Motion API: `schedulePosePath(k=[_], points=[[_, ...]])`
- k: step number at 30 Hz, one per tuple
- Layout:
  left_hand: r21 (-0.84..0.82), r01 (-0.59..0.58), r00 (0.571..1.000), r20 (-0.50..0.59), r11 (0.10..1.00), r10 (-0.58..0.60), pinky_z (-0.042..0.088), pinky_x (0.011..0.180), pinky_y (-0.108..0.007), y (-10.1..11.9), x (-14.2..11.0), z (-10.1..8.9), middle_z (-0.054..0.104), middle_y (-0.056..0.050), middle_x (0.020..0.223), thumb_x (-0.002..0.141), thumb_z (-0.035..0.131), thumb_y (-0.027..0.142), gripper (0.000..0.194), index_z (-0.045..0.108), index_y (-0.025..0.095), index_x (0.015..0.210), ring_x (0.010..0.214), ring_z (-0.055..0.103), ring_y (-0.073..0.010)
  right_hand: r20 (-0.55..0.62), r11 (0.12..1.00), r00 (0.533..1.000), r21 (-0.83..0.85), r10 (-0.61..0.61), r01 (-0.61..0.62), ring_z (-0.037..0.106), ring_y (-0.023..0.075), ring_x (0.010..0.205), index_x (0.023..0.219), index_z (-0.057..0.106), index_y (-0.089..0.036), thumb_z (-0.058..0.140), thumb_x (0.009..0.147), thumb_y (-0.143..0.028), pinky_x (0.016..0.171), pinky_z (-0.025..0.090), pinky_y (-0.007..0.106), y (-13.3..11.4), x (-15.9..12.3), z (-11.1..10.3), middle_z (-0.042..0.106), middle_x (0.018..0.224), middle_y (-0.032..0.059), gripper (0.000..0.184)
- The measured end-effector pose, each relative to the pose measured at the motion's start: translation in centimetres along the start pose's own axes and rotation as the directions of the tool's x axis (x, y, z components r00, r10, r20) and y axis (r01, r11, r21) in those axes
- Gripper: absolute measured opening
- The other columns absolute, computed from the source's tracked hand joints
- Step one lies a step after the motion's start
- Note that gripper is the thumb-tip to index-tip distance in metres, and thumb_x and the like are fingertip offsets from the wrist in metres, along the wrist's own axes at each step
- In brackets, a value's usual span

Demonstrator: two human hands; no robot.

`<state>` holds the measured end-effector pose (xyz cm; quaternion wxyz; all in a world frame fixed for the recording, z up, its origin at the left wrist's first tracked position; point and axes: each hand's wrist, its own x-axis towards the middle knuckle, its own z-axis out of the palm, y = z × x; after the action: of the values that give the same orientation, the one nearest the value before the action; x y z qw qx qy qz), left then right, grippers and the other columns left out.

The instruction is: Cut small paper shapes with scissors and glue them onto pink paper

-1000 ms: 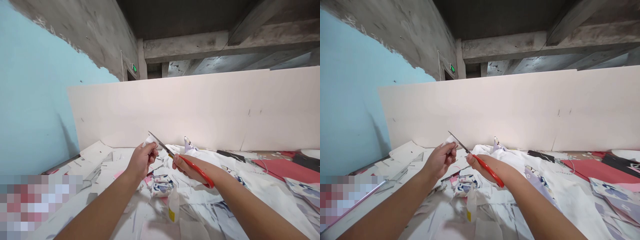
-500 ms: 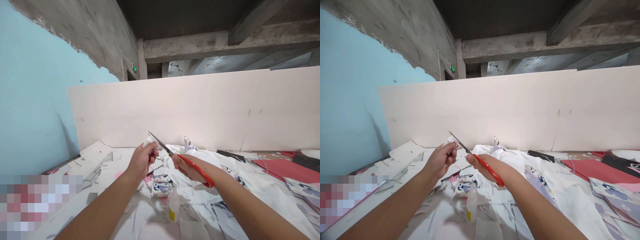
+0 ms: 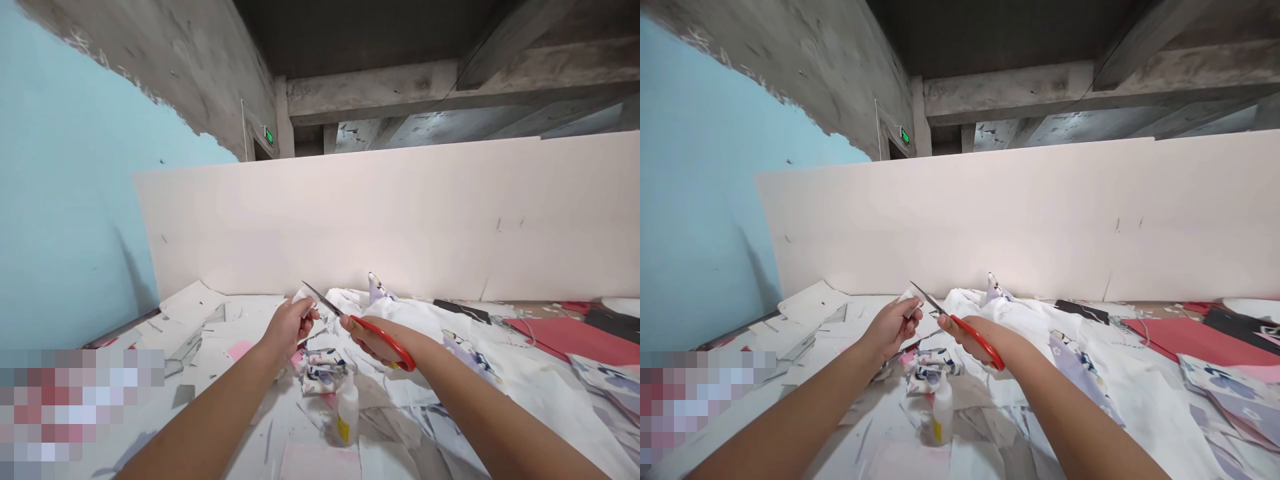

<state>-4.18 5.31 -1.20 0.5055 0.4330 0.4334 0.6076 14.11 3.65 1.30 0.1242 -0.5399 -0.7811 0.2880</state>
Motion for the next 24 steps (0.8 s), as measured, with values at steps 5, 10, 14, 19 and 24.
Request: schedulePosePath(k=[5, 10, 14, 19, 24], points=[[0.002, 0.036, 0.999, 0.016, 0.999, -0.036, 0.020, 0.034, -0.014, -0.4, 0.4, -0.4, 0.053, 0.003, 0.050, 0.067, 0.058, 0.030, 0.017, 0.048, 0.016, 0.071, 0.033, 0.035, -0.0019, 0.046, 0.999, 0.999, 0.043, -0.017, 0.015, 0.032, 0.0093, 0.034, 0.062, 0.040, -0.021, 0.016, 0.073, -0.076, 0.036, 0.028, 0.022, 0.5, 0.4, 0.3, 0.032, 0.041, -0.0062, 0.061], [-0.004, 0.042, 0.999, 0.010, 0.999, -0.042, 0.020, 0.034, -0.014, -0.4, 0.6, -0.4, 0.053, 0.004, 0.049, 0.065, 0.059, 0.031, 0.019, 0.048, 0.016, 0.068, 0.032, 0.034, -0.0016, 0.050, 0.999, 0.999, 0.041, 0.012, -0.014, 0.033, 0.0098, 0.033, 0.062, 0.041, -0.021, 0.016, 0.072, -0.077, 0.036, 0.027, 0.023, 0.7, 0.8, 0.5, 0.032, 0.040, -0.0060, 0.062], [0.001, 0.045, 0.999, -0.006, 0.999, -0.045, 0.020, 0.034, -0.013, -0.3, 0.5, -0.3, 0.052, 0.004, 0.047, 0.065, 0.059, 0.029, 0.018, 0.047, 0.016, 0.066, 0.032, 0.035, -0.0015, 0.075, 0.998, 0.997, 0.061, 0.020, -0.024, 0.033, 0.0094, 0.033, 0.062, 0.040, -0.021, 0.016, 0.070, -0.079, 0.036, 0.028, 0.023, 0.8, 1.0, 0.5, 0.032, 0.041, -0.0060, 0.063], [0.017, 0.038, 0.999, -0.018, 0.999, -0.038, 0.020, 0.035, -0.013, -0.4, 0.3, -0.2, 0.050, 0.005, 0.046, 0.066, 0.058, 0.029, 0.019, 0.044, 0.016, 0.063, 0.033, 0.034, -0.0013, 0.114, 0.994, 0.993, 0.102, 0.024, -0.036, 0.032, 0.0084, 0.034, 0.066, 0.043, -0.021, 0.019, 0.068, -0.080, 0.037, 0.027, 0.022, 1.1, 0.9, 0.5, 0.034, 0.046, -0.0063, 0.064], [0.032, 0.040, 0.999, -0.013, 0.999, -0.039, 0.019, 0.034, -0.015, -0.7, 0.3, -0.1, 0.051, 0.004, 0.046, 0.065, 0.058, 0.029, 0.018, 0.045, 0.016, 0.063, 0.032, 0.033, -0.0021, 0.142, 0.985, 0.989, 0.163, 0.027, -0.050, 0.032, 0.0077, 0.038, 0.072, 0.047, -0.020, 0.025, 0.067, -0.080, 0.039, 0.028, 0.022, 2.0, 1.1, 0.6, 0.039, 0.054, -0.0050, 0.064]])
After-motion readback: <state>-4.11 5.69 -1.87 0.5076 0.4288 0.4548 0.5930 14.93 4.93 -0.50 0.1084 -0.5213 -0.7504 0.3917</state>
